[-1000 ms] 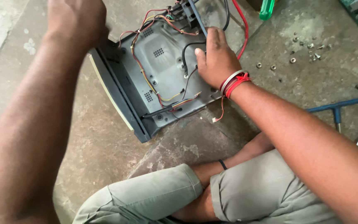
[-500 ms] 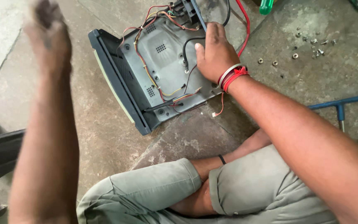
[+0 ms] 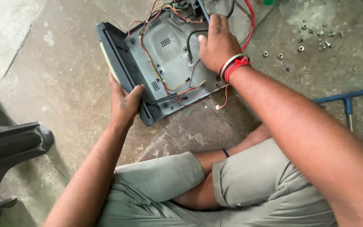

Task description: The person cleans the internal components of an electronic device using a brush and manipulates several circuit boards by hand and with a screwdriver.

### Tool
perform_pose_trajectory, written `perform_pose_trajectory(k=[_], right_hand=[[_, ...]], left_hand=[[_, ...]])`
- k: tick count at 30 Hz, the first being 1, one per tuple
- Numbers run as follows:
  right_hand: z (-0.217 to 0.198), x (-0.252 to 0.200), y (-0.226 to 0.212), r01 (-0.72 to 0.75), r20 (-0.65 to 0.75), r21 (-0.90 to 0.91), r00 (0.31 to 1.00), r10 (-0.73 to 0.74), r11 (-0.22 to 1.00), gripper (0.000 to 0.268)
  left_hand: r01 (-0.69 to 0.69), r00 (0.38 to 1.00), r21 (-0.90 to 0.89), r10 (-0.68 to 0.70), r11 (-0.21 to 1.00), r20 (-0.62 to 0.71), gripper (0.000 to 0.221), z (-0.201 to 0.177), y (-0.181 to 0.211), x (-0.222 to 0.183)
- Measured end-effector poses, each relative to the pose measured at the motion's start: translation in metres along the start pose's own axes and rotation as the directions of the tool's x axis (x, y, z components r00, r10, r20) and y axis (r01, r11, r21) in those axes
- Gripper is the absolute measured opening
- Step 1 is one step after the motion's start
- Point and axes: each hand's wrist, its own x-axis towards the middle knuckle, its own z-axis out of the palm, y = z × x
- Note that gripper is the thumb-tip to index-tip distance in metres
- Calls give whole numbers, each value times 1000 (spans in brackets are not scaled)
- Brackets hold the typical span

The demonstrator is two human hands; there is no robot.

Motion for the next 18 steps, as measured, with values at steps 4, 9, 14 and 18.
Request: perform_pose_trajectory(k=[4, 9, 14, 18], right_hand=[[4, 1, 6, 68, -52, -14, 996, -69, 998, 50], [7, 3, 6, 10, -13, 15, 1000, -10, 1000, 49], [17, 7, 18, 90, -65, 6, 994, -90, 996, 55], [17, 11, 24, 80, -40, 35, 996, -79, 996, 62]], left_hand=[[416, 865, -173, -447, 893, -228, 74, 18, 3, -16], [571, 810, -81, -577, 817, -106, 35, 23, -8, -44], [558, 822, -8, -554, 830, -131, 35, 19, -13, -42], [242, 965, 34, -237, 970, -114, 49, 11, -31, -42]])
